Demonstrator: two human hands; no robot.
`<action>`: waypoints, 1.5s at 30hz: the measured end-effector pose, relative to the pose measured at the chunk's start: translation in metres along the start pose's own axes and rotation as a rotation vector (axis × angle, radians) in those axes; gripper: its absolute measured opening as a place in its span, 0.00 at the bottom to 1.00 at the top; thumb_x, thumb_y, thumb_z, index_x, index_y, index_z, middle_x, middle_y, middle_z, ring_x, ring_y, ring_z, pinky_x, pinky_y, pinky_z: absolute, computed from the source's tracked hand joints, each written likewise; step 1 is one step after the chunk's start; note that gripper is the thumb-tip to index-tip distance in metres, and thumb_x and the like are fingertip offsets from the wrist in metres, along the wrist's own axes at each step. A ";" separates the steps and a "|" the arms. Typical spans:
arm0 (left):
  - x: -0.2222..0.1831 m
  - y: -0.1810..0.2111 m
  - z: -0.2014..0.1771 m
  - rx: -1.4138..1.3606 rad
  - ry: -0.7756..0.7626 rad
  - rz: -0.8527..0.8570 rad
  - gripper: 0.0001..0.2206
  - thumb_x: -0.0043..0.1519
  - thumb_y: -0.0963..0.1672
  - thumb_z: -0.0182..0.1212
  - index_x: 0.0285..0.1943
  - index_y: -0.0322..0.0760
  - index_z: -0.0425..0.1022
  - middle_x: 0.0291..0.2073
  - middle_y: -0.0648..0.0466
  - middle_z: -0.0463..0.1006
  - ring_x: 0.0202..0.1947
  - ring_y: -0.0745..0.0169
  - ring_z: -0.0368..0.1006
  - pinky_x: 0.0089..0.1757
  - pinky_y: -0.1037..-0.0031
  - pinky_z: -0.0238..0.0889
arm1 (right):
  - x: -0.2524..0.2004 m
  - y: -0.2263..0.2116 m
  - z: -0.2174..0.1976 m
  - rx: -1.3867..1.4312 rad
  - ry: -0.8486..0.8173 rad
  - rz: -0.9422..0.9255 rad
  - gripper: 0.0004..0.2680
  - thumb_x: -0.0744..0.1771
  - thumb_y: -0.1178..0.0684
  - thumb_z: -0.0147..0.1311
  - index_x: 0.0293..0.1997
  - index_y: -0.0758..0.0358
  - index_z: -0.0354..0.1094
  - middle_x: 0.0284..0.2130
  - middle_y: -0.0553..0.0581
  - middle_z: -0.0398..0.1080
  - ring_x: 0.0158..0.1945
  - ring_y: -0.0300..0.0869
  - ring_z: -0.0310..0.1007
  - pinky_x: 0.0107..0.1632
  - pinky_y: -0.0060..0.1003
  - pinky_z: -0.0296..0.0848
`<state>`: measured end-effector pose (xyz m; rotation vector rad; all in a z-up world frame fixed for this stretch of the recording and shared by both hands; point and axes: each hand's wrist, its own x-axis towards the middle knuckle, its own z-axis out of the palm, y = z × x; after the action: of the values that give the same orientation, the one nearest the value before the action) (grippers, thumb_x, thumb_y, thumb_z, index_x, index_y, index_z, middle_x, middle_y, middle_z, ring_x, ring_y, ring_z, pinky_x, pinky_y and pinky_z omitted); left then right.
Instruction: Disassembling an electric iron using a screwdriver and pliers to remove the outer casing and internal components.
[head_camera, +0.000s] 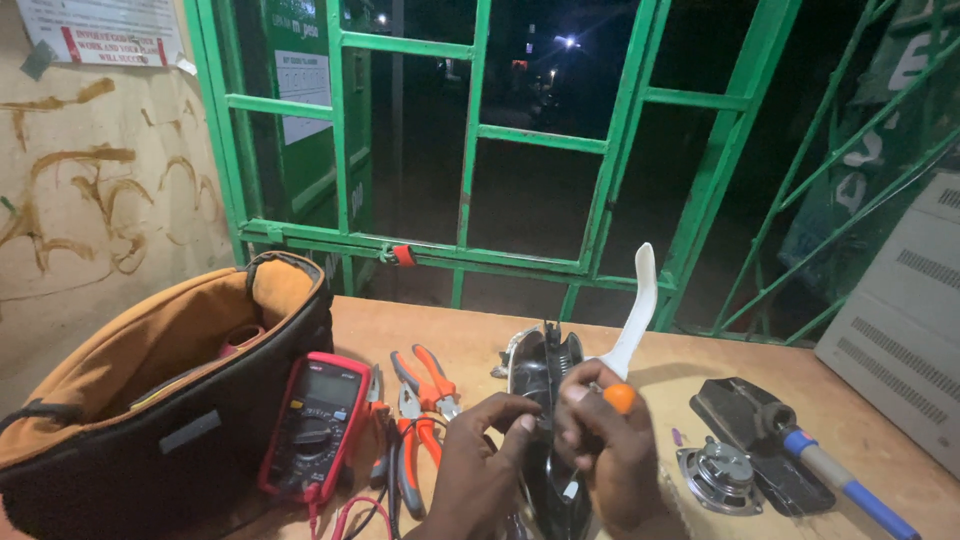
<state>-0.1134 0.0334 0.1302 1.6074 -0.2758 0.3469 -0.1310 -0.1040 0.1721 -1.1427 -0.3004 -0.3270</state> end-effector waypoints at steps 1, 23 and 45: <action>-0.001 0.005 0.000 -0.012 -0.017 -0.093 0.09 0.56 0.42 0.60 0.40 0.44 0.88 0.29 0.61 0.83 0.31 0.74 0.74 0.32 0.79 0.64 | -0.002 0.000 0.002 0.036 -0.024 0.034 0.06 0.65 0.56 0.51 0.32 0.67 0.60 0.14 0.55 0.53 0.13 0.36 0.44 0.16 0.29 0.42; -0.011 0.019 -0.003 -0.047 -0.158 0.292 0.07 0.46 0.44 0.69 0.30 0.44 0.78 0.21 0.60 0.73 0.23 0.70 0.66 0.29 0.77 0.61 | 0.026 -0.026 -0.034 0.321 0.031 -0.051 0.08 0.62 0.50 0.49 0.33 0.65 0.64 0.14 0.52 0.52 0.11 0.34 0.43 0.18 0.33 0.46; 0.015 0.027 0.106 0.739 -0.484 0.850 0.06 0.60 0.49 0.67 0.34 0.48 0.81 0.27 0.62 0.77 0.45 0.53 0.72 0.25 0.56 0.64 | 0.050 -0.100 -0.123 0.233 0.376 -0.283 0.08 0.61 0.46 0.49 0.27 0.57 0.65 0.15 0.49 0.51 0.13 0.35 0.42 0.20 0.32 0.43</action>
<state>-0.1043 -0.0734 0.1554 2.2293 -1.3437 0.7626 -0.1177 -0.2604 0.2277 -0.7890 -0.1615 -0.7272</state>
